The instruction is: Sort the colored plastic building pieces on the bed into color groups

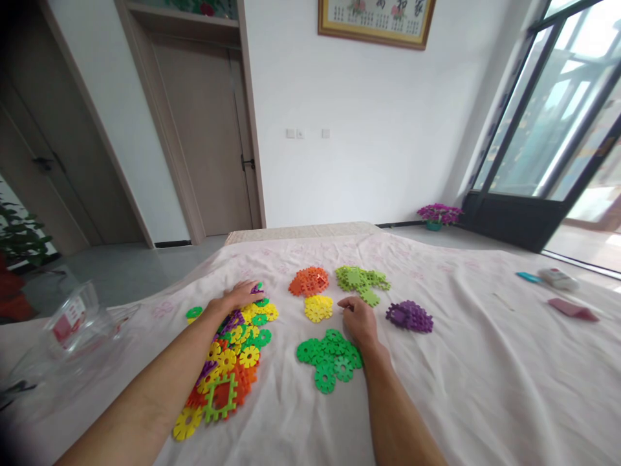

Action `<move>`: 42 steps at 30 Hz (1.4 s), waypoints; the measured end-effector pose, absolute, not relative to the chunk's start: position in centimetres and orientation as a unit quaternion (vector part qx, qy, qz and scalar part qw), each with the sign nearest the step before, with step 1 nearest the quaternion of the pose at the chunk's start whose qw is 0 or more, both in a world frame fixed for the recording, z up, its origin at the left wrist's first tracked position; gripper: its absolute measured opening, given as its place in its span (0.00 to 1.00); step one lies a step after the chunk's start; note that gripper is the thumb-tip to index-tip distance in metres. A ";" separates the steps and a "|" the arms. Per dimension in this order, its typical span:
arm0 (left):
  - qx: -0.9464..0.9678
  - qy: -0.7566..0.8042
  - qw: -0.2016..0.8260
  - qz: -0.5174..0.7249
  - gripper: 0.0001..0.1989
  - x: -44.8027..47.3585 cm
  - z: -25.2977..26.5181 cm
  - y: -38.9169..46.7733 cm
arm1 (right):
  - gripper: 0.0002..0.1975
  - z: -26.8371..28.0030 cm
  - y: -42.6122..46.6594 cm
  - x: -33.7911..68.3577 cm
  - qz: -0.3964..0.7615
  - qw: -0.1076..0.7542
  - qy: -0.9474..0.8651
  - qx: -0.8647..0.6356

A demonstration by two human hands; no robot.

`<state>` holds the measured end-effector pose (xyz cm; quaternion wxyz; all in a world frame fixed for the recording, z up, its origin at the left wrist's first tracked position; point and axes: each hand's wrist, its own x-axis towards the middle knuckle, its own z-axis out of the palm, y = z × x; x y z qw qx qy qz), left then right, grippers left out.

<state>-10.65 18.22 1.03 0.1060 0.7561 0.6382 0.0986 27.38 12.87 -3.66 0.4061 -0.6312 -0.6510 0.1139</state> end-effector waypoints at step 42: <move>0.823 0.526 0.145 0.159 0.11 -12.5 5.4 5.0 | 0.17 -4.0 13.3 27.5 0.119 0.378 -0.652 -0.647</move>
